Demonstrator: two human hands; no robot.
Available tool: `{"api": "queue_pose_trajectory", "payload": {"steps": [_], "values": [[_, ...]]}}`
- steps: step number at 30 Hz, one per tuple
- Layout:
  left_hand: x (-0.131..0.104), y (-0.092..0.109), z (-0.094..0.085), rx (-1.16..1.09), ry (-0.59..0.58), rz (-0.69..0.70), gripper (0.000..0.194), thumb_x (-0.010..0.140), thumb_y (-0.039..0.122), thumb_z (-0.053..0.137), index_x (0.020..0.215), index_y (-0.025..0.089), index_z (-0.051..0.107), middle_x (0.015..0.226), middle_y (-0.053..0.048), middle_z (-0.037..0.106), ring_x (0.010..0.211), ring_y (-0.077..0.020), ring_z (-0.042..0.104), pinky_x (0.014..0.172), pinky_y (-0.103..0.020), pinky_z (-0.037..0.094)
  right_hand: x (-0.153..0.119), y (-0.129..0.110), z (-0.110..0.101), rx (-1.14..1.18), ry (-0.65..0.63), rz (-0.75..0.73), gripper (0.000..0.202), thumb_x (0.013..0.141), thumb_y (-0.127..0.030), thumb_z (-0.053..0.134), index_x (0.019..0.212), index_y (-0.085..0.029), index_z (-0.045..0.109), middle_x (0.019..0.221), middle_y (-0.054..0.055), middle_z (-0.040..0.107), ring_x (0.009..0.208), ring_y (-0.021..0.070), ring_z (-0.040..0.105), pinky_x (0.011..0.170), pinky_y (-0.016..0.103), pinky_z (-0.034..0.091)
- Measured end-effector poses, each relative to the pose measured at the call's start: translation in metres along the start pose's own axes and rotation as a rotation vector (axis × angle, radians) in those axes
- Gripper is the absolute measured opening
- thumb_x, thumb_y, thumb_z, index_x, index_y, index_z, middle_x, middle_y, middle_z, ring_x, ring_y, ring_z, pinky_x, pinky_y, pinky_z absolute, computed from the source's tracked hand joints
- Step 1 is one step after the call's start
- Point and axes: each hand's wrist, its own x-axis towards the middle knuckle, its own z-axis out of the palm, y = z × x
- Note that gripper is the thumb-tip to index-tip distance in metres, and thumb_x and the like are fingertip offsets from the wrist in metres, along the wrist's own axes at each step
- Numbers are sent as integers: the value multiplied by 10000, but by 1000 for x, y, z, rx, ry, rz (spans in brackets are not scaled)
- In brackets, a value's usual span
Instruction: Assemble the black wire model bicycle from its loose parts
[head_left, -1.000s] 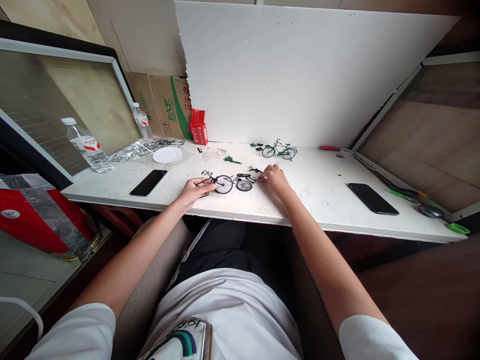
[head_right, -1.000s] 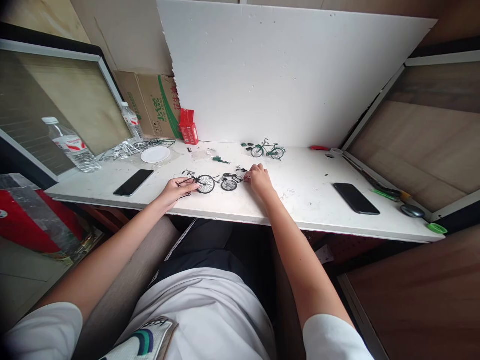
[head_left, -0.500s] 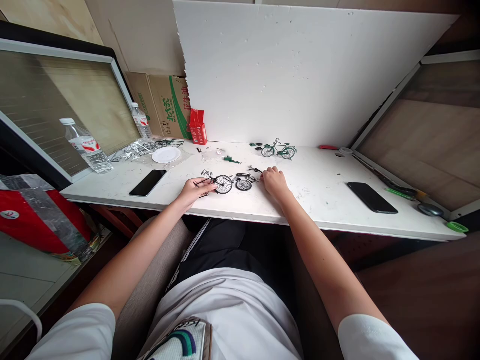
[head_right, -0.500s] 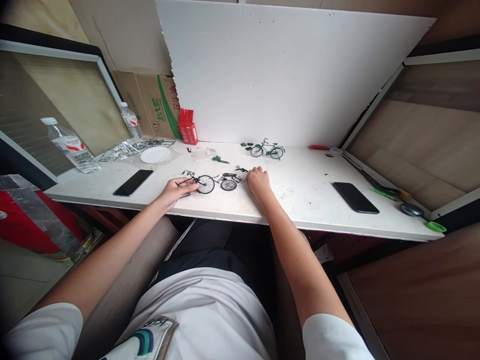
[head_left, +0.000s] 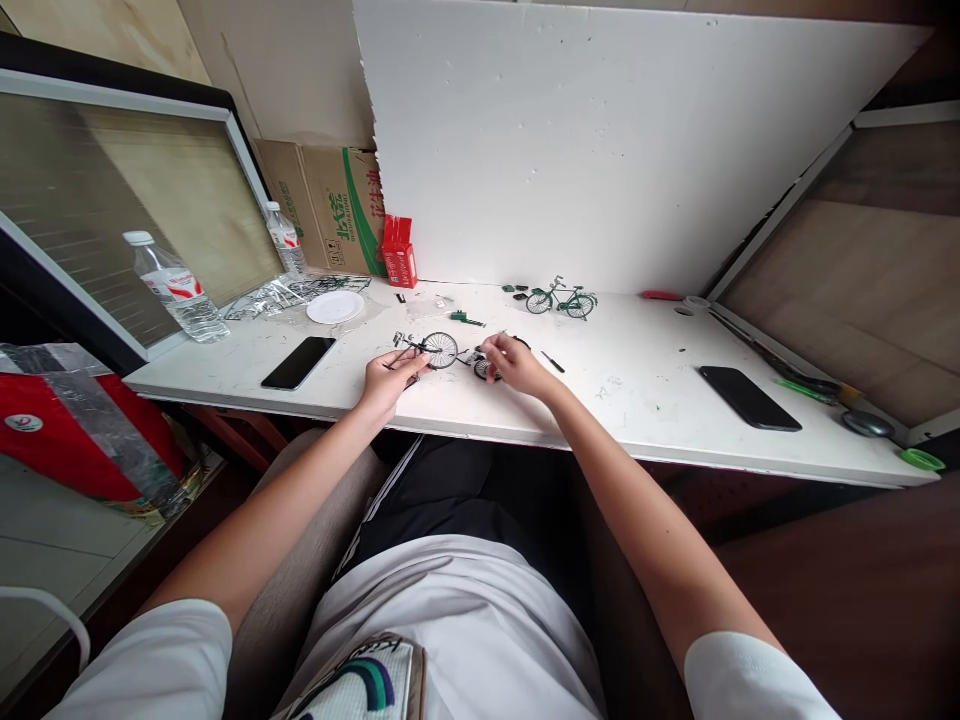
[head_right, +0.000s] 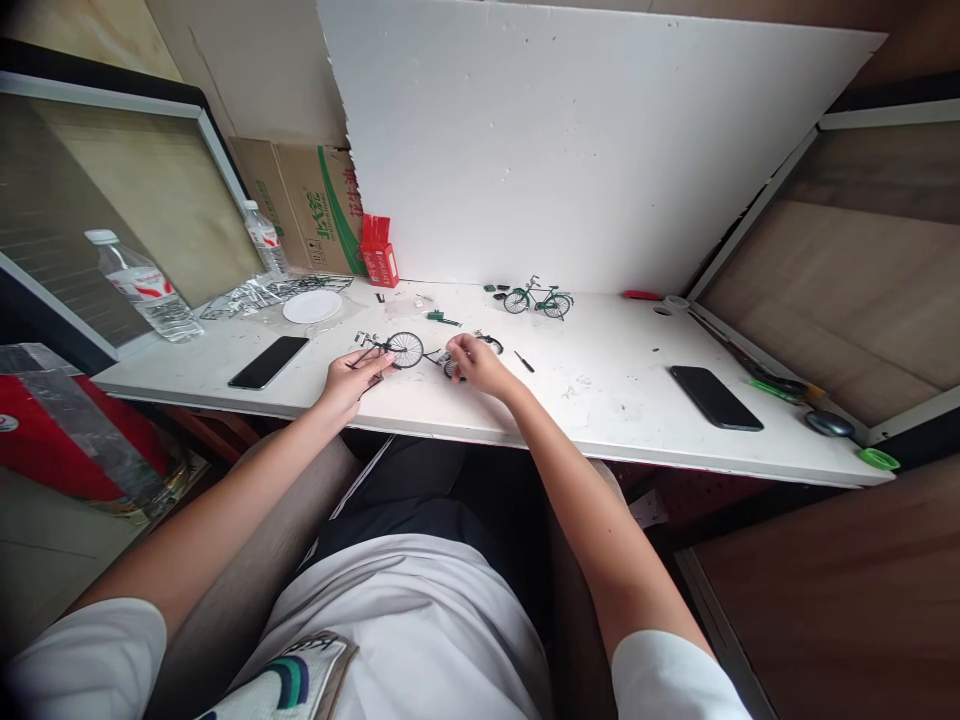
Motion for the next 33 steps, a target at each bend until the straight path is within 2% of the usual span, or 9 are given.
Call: {"api": "queue_pose_trajectory", "payload": {"steps": [2, 4, 8, 15, 21, 33], "values": [[-4, 1, 5, -21, 39, 16, 583, 490, 420, 1056, 919, 148, 768, 1028, -97, 783, 816, -184, 738, 705, -269, 525, -3, -10, 21, 140, -124, -34, 392, 1082, -602, 469, 1012, -218, 502, 850, 15, 676, 648, 144, 672, 721, 294, 542], [-7, 2, 8, -25, 54, 26, 594, 485, 427, 1056, 921, 147, 766, 1034, -97, 781, 818, -187, 739, 712, -276, 528, -5, -14, 40, 212, -199, -1, 408, 1068, -628, 481, 1038, -221, 491, 778, -8, 681, 582, 134, 652, 664, 275, 536], [-9, 0, 10, 1, 52, 45, 613, 494, 445, 1048, 940, 141, 758, 1030, -103, 777, 819, -191, 735, 698, -279, 522, -7, -11, 57, 232, -198, 47, 402, 1046, -613, 529, 1052, -211, 530, 670, -35, 646, 509, 117, 583, 575, 240, 478], [-8, -2, 10, 19, 33, 61, 579, 523, 428, 1034, 924, 138, 735, 1042, -113, 771, 857, -214, 742, 776, -322, 545, -7, -9, 54, 116, -213, -13, 406, 1036, -595, 534, 974, -199, 598, 551, -57, 550, 514, 116, 472, 633, 247, 445], [-9, -2, 9, 43, 17, 74, 552, 549, 434, 1022, 912, 138, 730, 1023, -109, 766, 857, -211, 737, 790, -329, 552, -8, -9, 55, 117, -216, 1, 417, 1023, -610, 531, 971, -202, 602, 573, -52, 538, 527, 123, 462, 629, 256, 431], [-11, 0, 10, 41, 7, 88, 529, 549, 410, 1025, 882, 130, 724, 1018, -100, 758, 884, -197, 708, 797, -318, 568, -8, -13, 52, 145, -236, 24, 319, 1009, -503, 562, 976, -189, 611, 583, -51, 538, 544, 122, 440, 638, 262, 415]]}}
